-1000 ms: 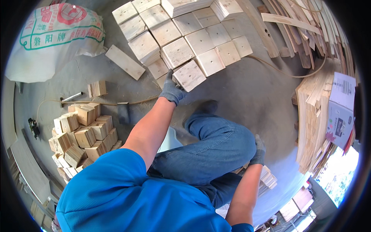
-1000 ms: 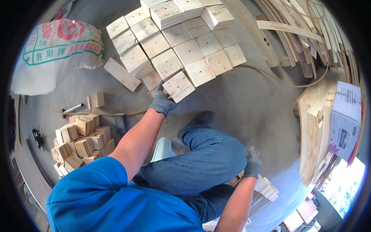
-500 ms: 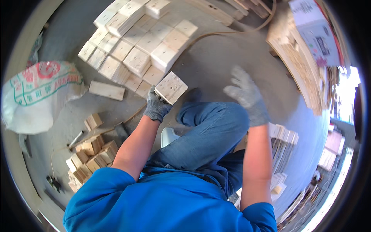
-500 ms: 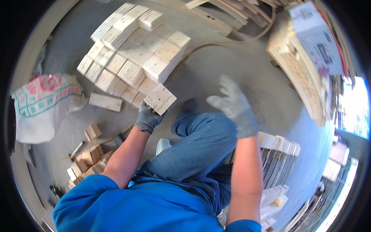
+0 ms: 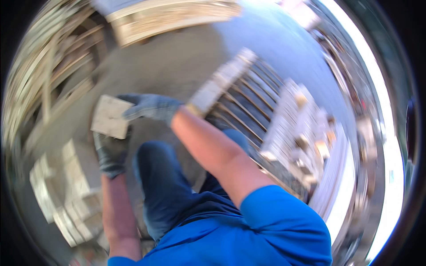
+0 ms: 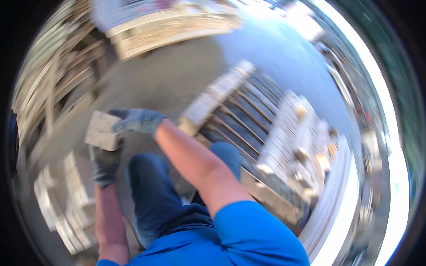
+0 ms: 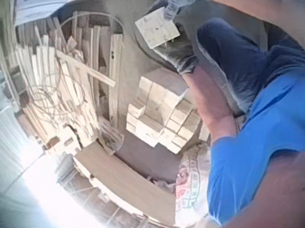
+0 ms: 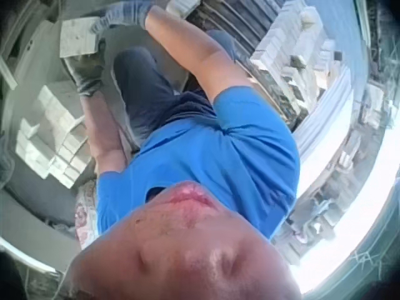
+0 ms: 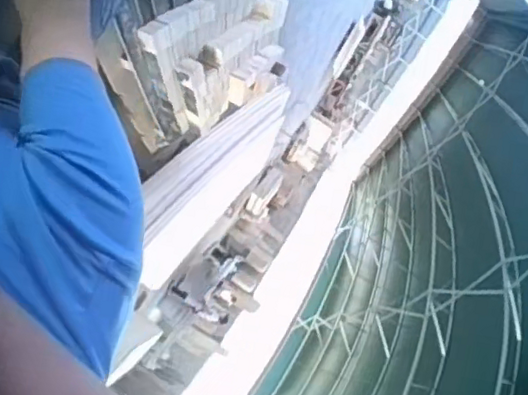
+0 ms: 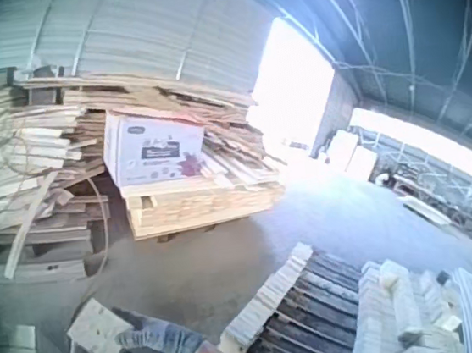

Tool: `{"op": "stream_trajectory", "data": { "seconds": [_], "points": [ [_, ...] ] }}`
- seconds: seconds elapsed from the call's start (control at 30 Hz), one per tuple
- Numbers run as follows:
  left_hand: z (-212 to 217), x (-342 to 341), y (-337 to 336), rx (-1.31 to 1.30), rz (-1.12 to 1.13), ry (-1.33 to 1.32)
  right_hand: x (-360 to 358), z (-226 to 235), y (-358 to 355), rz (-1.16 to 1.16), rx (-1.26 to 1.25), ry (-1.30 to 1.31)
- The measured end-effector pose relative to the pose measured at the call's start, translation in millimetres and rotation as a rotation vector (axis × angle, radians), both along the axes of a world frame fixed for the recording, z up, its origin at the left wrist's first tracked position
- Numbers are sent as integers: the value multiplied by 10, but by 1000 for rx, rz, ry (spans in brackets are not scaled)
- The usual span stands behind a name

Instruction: The person stacks small rectangular wood blocks onto a wooden pallet in a workshop. They pick up blocks from the floor and a plastic bag, then place them in neat rows on the pallet, occasionally adjusting the stack.

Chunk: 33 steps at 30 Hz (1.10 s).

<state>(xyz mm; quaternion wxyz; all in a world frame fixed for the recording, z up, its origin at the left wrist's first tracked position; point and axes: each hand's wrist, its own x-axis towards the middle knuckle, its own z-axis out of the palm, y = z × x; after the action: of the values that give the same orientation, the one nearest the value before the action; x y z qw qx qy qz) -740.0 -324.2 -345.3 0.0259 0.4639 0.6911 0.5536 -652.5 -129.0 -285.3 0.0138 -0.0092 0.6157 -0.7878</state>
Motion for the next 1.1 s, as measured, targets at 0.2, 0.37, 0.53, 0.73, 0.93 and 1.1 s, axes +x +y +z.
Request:
{"op": "stream_trajectory", "data": {
  "seconds": [0.2,0.37,0.53,0.73,0.93,1.1],
  "points": [
    [359,497,1153,-4,-509,-1326,1279,289,750,-477,144,-194],
    [766,1490,1824,-212,-508,-1654,2508,386,860,-795,93,-165],
    [712,2446,2289,-295,-845,-1578,3744,735,571,-1039,-213,30],
    [678,3824,2752,-373,-1080,-1348,5079,315,678,-1318,-128,228],
    [238,4710,3143,-345,-1055,-531,5916,-358,701,-1439,-415,304],
    [247,5292,3093,-131,-1150,73,6303,-723,618,-1664,-567,220]
  ]
}}
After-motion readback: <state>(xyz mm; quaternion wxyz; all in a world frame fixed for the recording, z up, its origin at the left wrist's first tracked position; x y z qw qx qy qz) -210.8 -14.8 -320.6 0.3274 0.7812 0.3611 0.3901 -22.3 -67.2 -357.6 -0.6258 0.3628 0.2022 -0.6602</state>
